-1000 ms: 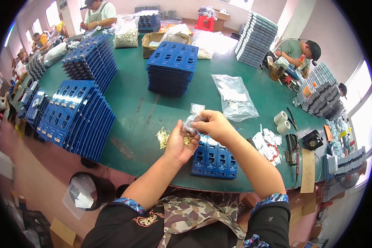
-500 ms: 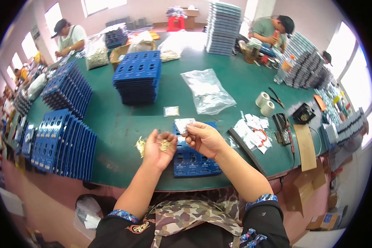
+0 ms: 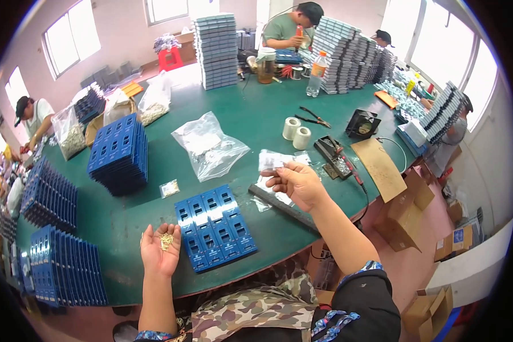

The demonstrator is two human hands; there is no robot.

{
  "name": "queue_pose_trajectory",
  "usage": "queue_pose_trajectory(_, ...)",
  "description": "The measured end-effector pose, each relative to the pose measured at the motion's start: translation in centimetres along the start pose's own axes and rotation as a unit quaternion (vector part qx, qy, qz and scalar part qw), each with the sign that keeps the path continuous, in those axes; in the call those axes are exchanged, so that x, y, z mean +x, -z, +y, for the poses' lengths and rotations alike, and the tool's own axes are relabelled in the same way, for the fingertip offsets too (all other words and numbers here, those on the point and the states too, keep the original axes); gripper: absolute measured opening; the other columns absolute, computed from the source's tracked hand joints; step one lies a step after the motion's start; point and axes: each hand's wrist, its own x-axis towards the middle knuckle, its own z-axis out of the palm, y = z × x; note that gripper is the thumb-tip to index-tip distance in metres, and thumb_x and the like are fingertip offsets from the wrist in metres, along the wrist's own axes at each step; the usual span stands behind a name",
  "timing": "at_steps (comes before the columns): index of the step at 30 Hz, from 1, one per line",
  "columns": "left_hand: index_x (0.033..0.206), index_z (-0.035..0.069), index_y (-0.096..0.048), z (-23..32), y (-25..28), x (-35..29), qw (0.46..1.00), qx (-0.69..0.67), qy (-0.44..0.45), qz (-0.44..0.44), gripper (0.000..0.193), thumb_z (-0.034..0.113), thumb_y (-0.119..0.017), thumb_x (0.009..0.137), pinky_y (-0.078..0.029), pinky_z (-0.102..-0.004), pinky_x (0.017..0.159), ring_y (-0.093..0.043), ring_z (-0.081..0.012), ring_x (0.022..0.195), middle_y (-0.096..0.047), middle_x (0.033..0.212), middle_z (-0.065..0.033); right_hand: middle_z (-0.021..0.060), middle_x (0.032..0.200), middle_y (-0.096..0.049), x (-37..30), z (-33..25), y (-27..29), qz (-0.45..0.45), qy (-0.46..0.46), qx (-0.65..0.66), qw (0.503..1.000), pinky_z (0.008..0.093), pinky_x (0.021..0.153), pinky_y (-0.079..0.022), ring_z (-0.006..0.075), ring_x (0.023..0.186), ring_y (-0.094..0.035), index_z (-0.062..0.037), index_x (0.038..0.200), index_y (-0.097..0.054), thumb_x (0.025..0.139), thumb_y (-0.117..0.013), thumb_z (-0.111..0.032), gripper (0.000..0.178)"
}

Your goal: Manually inserting gold-colored pins or components into a blue plastic tray.

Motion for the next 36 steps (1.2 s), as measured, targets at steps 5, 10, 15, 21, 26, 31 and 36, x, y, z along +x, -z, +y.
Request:
queue_pose_trajectory(5, 0.091, -0.005, -0.056, -0.4, -0.5, 0.2, 1.0, 0.017, 0.009, 0.011, 0.04, 0.032, -0.044, 0.098, -0.057, -0.0406, 0.084, -0.062, -0.035, 0.093, -0.062, 0.091, -0.0196, 0.0215, 0.112, -0.062, -0.8, 0.1, 0.8, -0.055, -0.038, 0.138, 0.988, 0.0291, 0.072, -0.055, 0.0197, 0.086, -0.065, 0.006, 0.113, -0.054, 0.096, -0.047, -0.011, 0.025)
queue_pose_trajectory(10, 0.089, -0.006, -0.057, -0.4, -0.5, 0.2, 1.0, 0.024, 0.004, 0.01, 0.04, 0.031, -0.044, 0.098, -0.057, -0.04, 0.084, -0.063, -0.0346, 0.091, -0.063, 0.089, -0.0197, 0.0215, 0.112, -0.062, -0.4, 0.1, 0.5, -0.063, -0.057, 0.18, 0.98, 0.0301, 0.071, -0.055, 0.0196, 0.085, -0.065, 0.0074, 0.114, -0.053, 0.095, -0.045, -0.009, 0.026)
queue_pose_trajectory(15, 0.092, -0.005, -0.055, -0.6, -0.4, 0.2, 0.999, 0.025, 0.024, 0.007, 0.039, 0.032, -0.045, 0.098, -0.057, -0.04, 0.083, -0.062, -0.0352, 0.094, -0.062, 0.093, -0.02, 0.0173, 0.111, -0.063, -0.9, 1.1, -1.8, -0.028, -0.003, 0.044, 0.999, 0.029, 0.073, -0.053, 0.0162, 0.084, -0.063, 0.0077, 0.118, -0.052, 0.095, -0.043, -0.006, 0.028)
queue_pose_trajectory(21, 0.092, -0.004, -0.055, -0.5, 0.2, 0.3, 0.999, 0.024, 0.037, 0.0, 0.039, 0.033, -0.045, 0.098, -0.057, -0.0396, 0.082, -0.062, -0.0349, 0.094, -0.062, 0.093, -0.0203, 0.0142, 0.108, -0.065, -1.2, 3.2, -3.8, 0.013, 0.251, -0.291, 0.923, 0.0285, 0.075, -0.052, 0.0145, 0.083, -0.062, -0.0017, 0.105, -0.052, 0.095, -0.046, 0.0, 0.012)
queue_pose_trajectory(26, 0.09, -0.004, -0.055, -0.2, 0.6, 0.2, 0.999, 0.023, 0.038, 0.011, 0.038, 0.033, -0.046, 0.097, -0.058, -0.0386, 0.08, -0.062, -0.034, 0.092, -0.061, 0.091, -0.0188, 0.0166, 0.101, -0.068, -0.3, 2.6, -2.6, 0.029, 0.508, -0.53, 0.678, 0.0331, 0.064, -0.053, 0.0286, 0.076, -0.067, -0.0045, 0.096, -0.048, 0.077, -0.061, 0.009, 0.026)
queue_pose_trajectory(31, 0.089, -0.003, -0.055, -0.4, 0.4, 0.3, 0.999, 0.034, 0.036, 0.021, 0.038, 0.033, -0.046, 0.097, -0.058, -0.0375, 0.079, -0.062, -0.0328, 0.09, -0.06, 0.088, -0.0168, 0.0157, 0.099, -0.068, -0.3, 1.9, -1.1, 0.036, 0.591, -0.56, 0.579, 0.0351, 0.063, -0.053, 0.0288, 0.074, -0.065, -0.0061, 0.089, -0.052, 0.068, -0.064, 0.009, 0.029)
queue_pose_trajectory(36, 0.09, -0.003, -0.055, -0.3, 0.6, 0.3, 0.999, 0.031, 0.033, 0.019, 0.037, 0.033, -0.047, 0.097, -0.058, -0.0376, 0.079, -0.062, -0.0334, 0.091, -0.06, 0.09, -0.0175, 0.0136, 0.099, -0.066, 0.0, 1.0, 0.1, 0.089, 0.558, -0.593, 0.574, 0.036, 0.067, -0.052, 0.0302, 0.078, -0.064, -0.0047, 0.087, -0.057, 0.069, -0.062, 0.008, 0.022)
